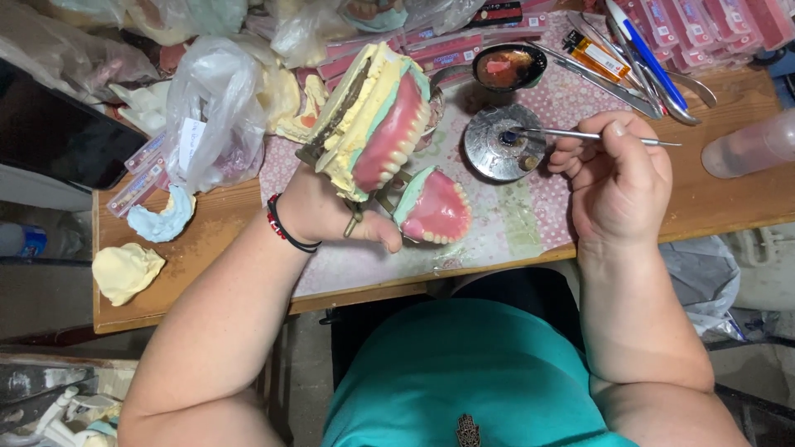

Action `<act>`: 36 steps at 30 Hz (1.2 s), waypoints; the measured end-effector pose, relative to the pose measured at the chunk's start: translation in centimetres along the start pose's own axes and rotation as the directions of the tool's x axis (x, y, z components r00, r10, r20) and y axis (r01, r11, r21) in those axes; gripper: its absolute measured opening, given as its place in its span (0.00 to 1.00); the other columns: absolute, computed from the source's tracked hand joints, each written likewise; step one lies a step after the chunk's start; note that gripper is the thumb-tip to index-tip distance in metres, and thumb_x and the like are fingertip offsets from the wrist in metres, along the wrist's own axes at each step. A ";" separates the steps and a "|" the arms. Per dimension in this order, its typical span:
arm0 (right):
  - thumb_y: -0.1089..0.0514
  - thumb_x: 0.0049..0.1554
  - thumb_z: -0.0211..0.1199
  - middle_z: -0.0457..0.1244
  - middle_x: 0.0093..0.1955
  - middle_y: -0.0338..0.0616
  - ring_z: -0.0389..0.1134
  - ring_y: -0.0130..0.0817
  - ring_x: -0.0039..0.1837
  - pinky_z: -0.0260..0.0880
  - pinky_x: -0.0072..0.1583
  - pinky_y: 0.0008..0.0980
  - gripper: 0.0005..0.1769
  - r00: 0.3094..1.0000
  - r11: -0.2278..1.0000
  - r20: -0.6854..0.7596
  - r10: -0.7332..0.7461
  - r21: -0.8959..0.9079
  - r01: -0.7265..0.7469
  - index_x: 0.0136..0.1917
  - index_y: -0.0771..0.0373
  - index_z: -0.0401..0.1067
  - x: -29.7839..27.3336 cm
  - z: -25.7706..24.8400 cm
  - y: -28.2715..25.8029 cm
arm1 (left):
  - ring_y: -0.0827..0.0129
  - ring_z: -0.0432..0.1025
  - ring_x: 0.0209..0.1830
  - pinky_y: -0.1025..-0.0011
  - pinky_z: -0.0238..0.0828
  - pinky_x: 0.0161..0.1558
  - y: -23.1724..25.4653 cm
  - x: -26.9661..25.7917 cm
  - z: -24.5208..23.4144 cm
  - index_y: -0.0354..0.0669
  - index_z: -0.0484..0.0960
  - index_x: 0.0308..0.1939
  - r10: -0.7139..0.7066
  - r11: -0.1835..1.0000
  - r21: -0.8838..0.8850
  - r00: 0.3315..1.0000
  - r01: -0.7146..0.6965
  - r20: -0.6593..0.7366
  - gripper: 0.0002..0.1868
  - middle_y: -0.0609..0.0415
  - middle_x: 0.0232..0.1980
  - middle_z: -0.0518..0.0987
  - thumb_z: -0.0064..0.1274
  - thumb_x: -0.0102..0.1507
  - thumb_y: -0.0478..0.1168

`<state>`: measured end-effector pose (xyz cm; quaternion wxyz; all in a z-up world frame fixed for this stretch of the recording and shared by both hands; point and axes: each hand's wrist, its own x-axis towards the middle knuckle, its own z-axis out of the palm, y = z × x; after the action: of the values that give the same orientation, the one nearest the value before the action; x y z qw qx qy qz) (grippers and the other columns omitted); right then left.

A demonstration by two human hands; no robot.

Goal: The person is performing final adjustments on a denture, using a dental tool to shape the material and applying liquid for finishing.

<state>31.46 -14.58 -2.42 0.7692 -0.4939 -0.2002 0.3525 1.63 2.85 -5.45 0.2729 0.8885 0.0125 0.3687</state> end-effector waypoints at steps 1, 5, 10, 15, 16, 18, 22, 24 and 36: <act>0.56 0.60 0.59 0.69 0.38 0.57 0.71 0.40 0.35 0.77 0.41 0.29 0.11 1.000 1.000 0.001 0.003 0.000 -0.003 0.48 0.67 0.73 0.0 0.0 0.0 | 0.48 0.53 0.87 0.51 0.47 0.90 0.2 0.3 0.0 0.41 0.56 0.81 -0.003 1.000 0.001 1.000 0.003 0.000 0.65 0.45 0.83 0.58 0.69 0.53 0.73; 0.55 0.60 0.59 0.68 0.38 0.57 0.70 0.40 0.35 0.77 0.41 0.29 0.11 1.000 1.000 -0.003 -0.013 0.003 0.013 0.47 0.66 0.73 -0.1 0.2 -0.1 | 0.50 0.52 0.88 0.52 0.46 0.92 0.2 0.5 0.3 0.43 0.53 0.82 0.013 0.999 -0.046 0.999 -0.015 -0.042 0.67 0.49 0.85 0.56 0.70 0.53 0.73; 0.55 0.60 0.60 0.69 0.38 0.56 0.70 0.40 0.35 0.77 0.40 0.29 0.11 1.000 1.000 0.009 -0.028 -0.006 0.028 0.47 0.66 0.73 -0.1 -0.1 0.2 | 0.49 0.52 0.89 0.52 0.47 0.92 0.1 0.4 0.4 0.46 0.50 0.84 0.021 1.000 -0.009 0.999 -0.022 -0.046 0.71 0.49 0.86 0.54 0.72 0.51 0.74; 0.53 0.63 0.58 0.69 0.40 0.58 0.70 0.40 0.36 0.76 0.41 0.30 0.12 0.985 0.987 0.084 -0.150 -0.038 0.154 0.49 0.66 0.71 -0.6 -0.1 0.8 | 0.48 0.53 0.89 0.53 0.45 0.93 1.0 1.0 0.2 0.42 0.53 0.82 -0.047 0.997 -0.057 0.999 0.046 -0.006 0.70 0.46 0.85 0.57 0.70 0.50 0.74; 0.53 0.63 0.58 0.69 0.40 0.58 0.70 0.40 0.36 0.76 0.41 0.30 0.12 0.985 0.987 0.086 -0.149 -0.040 0.152 0.49 0.66 0.71 -1.1 0.1 1.1 | 0.48 0.53 0.89 0.53 0.45 0.93 1.2 1.3 0.1 0.42 0.53 0.82 -0.049 0.997 -0.057 0.999 0.048 -0.008 0.70 0.46 0.85 0.57 0.70 0.50 0.74; 0.47 0.68 0.60 0.67 0.41 0.59 0.71 0.40 0.36 0.75 0.39 0.31 0.19 0.866 0.917 0.332 -0.374 -0.004 0.398 0.49 0.67 0.68 -2.2 0.6 1.7 | 0.49 0.54 0.89 0.53 0.46 0.93 1.7 1.9 0.0 0.44 0.51 0.83 -0.076 0.992 -0.098 0.997 0.076 0.010 0.71 0.47 0.85 0.58 0.71 0.49 0.73; 0.51 0.66 0.60 0.67 0.47 0.63 0.74 0.48 0.43 0.82 0.42 0.35 0.17 0.827 0.933 0.457 -0.328 0.017 0.360 0.50 0.71 0.70 -3.6 0.7 2.8 | 0.46 0.56 0.87 0.53 0.50 0.91 2.3 2.7 -0.1 0.41 0.52 0.81 -0.110 0.986 -0.123 0.993 0.114 0.042 0.70 0.44 0.84 0.60 0.70 0.48 0.72; 0.57 0.67 0.55 0.69 0.47 0.61 0.76 0.42 0.44 0.81 0.48 0.29 0.13 0.626 0.854 0.660 -0.416 0.047 0.518 0.52 0.71 0.71 -3.7 1.7 2.4 | 0.46 0.54 0.88 0.52 0.46 0.92 2.4 2.9 -0.1 0.41 0.52 0.82 -0.119 0.987 -0.099 0.991 0.125 0.062 0.69 0.44 0.85 0.58 0.66 0.49 0.74; 0.57 0.62 0.57 0.69 0.40 0.61 0.72 0.49 0.37 0.74 0.43 0.47 0.17 0.424 0.593 0.730 -0.536 -0.033 0.805 0.41 0.74 0.77 -3.6 2.8 1.5 | 0.43 0.69 0.72 0.45 0.62 0.76 4.1 4.8 -0.7 0.34 0.70 0.70 -0.176 0.954 -0.257 0.982 0.154 -0.067 0.62 0.34 0.68 0.76 0.84 0.42 0.61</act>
<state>26.67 -15.08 -2.45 0.6108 -0.3498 -0.7019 0.1091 3.90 0.80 0.10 0.4121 0.8253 0.0521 0.3826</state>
